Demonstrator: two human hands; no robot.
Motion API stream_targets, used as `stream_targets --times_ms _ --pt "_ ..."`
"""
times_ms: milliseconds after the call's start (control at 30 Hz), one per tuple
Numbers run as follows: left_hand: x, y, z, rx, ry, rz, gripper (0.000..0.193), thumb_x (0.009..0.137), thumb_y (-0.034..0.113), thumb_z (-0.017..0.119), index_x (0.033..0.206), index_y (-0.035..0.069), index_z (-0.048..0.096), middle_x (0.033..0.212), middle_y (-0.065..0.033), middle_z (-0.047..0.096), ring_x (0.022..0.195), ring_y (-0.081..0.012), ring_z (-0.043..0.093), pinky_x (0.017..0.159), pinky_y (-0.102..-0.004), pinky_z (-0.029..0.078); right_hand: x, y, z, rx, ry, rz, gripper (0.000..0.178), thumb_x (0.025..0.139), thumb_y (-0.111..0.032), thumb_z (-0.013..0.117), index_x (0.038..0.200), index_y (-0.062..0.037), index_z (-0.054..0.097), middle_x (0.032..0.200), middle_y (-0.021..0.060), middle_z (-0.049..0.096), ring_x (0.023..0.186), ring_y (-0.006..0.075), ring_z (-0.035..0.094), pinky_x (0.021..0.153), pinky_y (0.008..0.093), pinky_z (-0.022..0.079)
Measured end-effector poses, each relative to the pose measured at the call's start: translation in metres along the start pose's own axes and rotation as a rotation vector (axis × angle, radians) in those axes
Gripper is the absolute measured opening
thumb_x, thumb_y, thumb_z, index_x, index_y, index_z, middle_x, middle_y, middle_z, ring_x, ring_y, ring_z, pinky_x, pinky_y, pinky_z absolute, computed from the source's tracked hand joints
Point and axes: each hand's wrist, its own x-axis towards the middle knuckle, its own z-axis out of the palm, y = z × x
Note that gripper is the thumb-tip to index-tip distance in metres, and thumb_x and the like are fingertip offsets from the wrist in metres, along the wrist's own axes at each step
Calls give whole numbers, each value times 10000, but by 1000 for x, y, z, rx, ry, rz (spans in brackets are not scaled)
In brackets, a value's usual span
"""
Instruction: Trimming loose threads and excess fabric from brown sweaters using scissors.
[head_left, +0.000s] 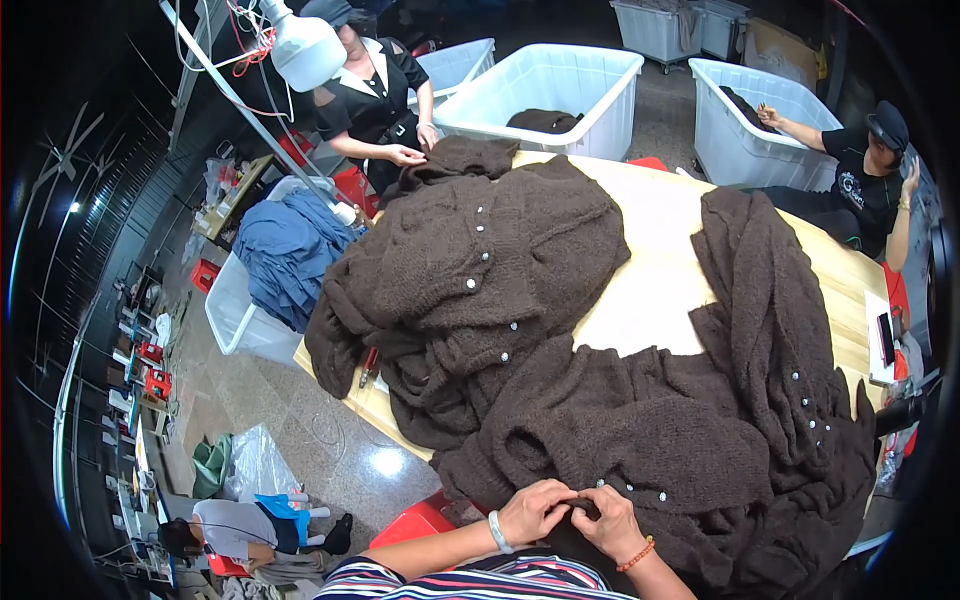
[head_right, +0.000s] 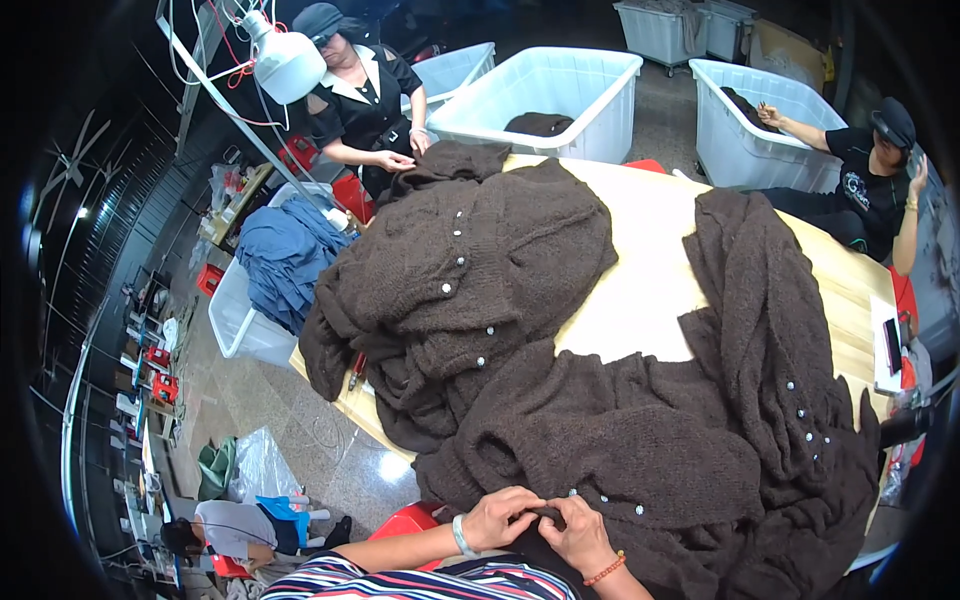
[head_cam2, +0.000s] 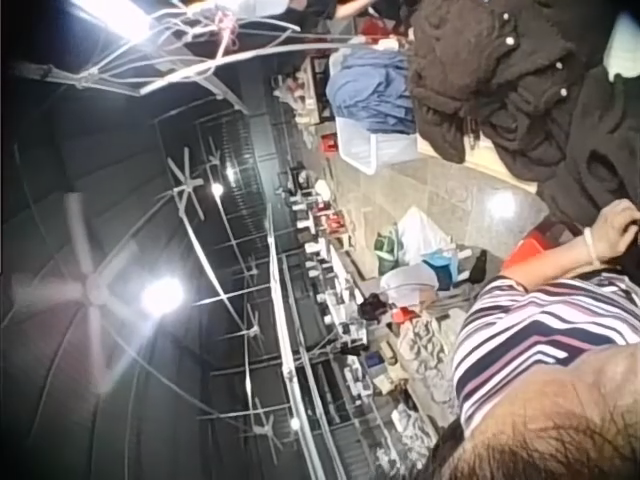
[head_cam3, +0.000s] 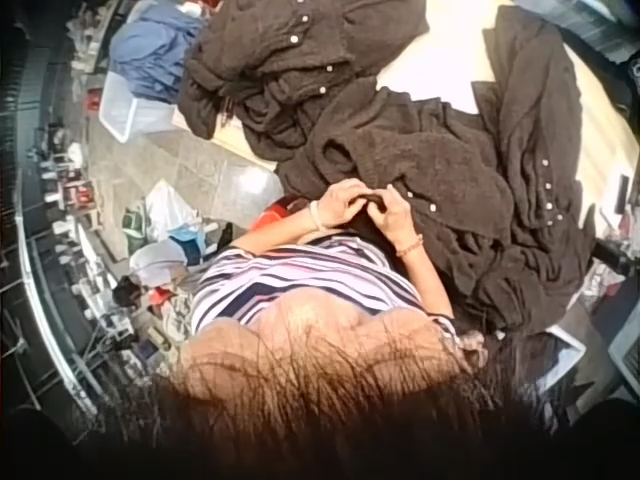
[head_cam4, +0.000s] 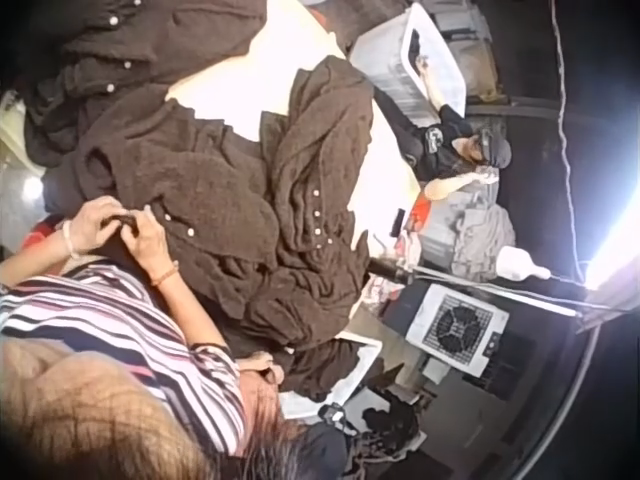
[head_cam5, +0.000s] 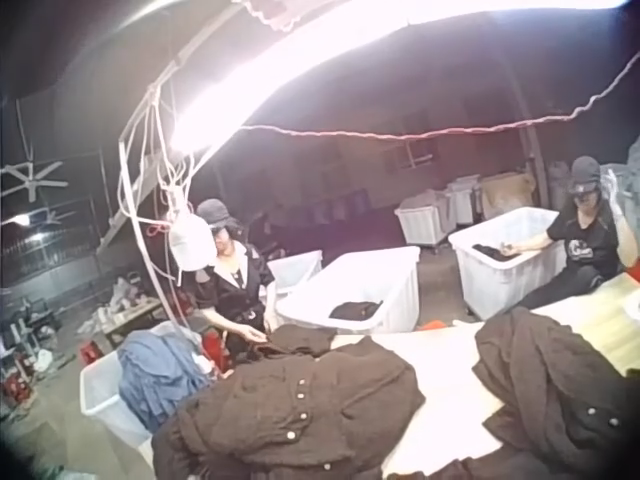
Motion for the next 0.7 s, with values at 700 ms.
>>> stream_targets --times_ms 700 --pt "12 -20 16 -505 -101 -443 105 890 -49 541 977 -25 595 878 -13 588 783 -55 542 693 -199 453 9 16 -16 228 -156 313 222 797 44 599 1010 30 660 844 120 624 682 188 637 622 280 501"
